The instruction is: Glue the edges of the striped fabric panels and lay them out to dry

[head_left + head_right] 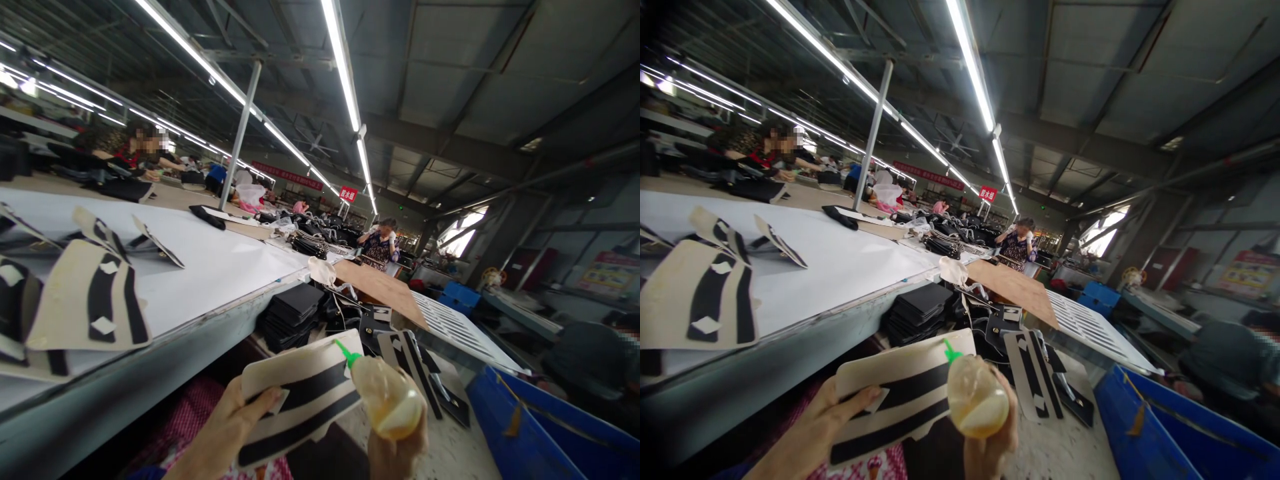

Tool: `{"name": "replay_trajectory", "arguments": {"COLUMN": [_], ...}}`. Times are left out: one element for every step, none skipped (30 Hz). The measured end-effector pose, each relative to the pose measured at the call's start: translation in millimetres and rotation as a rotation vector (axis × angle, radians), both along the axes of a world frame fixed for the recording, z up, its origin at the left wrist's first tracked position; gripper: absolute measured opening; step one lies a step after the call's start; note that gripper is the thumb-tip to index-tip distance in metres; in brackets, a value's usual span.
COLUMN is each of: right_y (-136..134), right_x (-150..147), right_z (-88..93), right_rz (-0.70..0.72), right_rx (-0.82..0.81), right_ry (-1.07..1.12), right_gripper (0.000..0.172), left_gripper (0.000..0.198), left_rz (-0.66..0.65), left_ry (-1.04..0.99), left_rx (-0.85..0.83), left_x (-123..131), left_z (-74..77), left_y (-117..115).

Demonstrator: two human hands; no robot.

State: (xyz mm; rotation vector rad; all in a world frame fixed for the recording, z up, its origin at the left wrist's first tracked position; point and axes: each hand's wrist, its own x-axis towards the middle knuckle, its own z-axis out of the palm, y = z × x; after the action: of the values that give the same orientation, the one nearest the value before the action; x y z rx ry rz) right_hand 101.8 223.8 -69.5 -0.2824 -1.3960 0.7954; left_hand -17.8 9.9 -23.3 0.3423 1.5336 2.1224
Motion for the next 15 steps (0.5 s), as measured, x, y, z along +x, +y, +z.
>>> {"name": "replay_trajectory", "arguments": {"right_y": [2.8,5.3,7.2,8.2,8.1,7.2,5.9,4.6,3.8,3.7,4.6,6.2,8.3,10.7,13.1], "right_x": [-1.1,-2.1,-2.8,-3.2,-3.5,-3.6,-3.8,-3.9,-4.3,-4.8,-5.4,-6.1,-7.0,-8.0,-9.0], "right_z": [3.5,6.9,9.6,11.1,11.0,9.6,7.4,5.0,3.0,2.1,2.5,4.2,6.7,9.6,12.2], "right_rz": [-0.057,-0.105,-0.146,-0.167,-0.15,-0.099,-0.029,0.039,0.091,0.11,0.087,0.039,-0.012,-0.056,-0.083], "right_rx": [-0.036,-0.07,-0.099,-0.119,-0.131,-0.137,-0.138,-0.134,-0.128,-0.125,-0.128,-0.135,-0.143,-0.154,-0.165], "right_ry": [0.001,-0.002,-0.004,-0.004,-0.004,-0.005,-0.009,-0.012,-0.011,-0.006,-0.002,0.001,0.005,0.012,0.02], "right_gripper": [0.054,0.055,0.056,0.057,0.058,0.06,0.062,0.063,0.063,0.063,0.063,0.064,0.065,0.068,0.071], "left_gripper": [0.026,0.026,0.027,0.026,0.025,0.023,0.022,0.022,0.023,0.023,0.024,0.024,0.024,0.022,0.021], "left_rz": [0.007,0.015,0.024,0.026,0.026,0.02,0.016,0.015,0.018,0.028,0.038,0.042,0.038,0.027,0.01], "left_ry": [0.033,0.051,0.058,0.057,0.052,0.04,0.025,0.011,0.004,0.002,0.004,0.012,0.021,0.028,0.035], "left_rx": [-0.008,-0.005,0.006,0.024,0.045,0.067,0.086,0.1,0.105,0.1,0.091,0.083,0.084,0.094,0.107], "left_x": [-0.5,-0.8,-0.9,-0.7,-0.3,0.2,0.8,1.4,1.9,2.3,2.5,2.5,2.3,1.7,0.8], "left_z": [-0.5,-1.4,-2.4,-3.4,-4.1,-4.3,-4.1,-3.5,-2.7,-1.7,-0.8,-0.1,0.0,-0.4,-1.4], "left_y": [0.0,0.5,1.2,2.2,3.2,3.9,4.4,4.6,4.5,4.2,3.7,3.2,2.7,2.4,2.1]}}
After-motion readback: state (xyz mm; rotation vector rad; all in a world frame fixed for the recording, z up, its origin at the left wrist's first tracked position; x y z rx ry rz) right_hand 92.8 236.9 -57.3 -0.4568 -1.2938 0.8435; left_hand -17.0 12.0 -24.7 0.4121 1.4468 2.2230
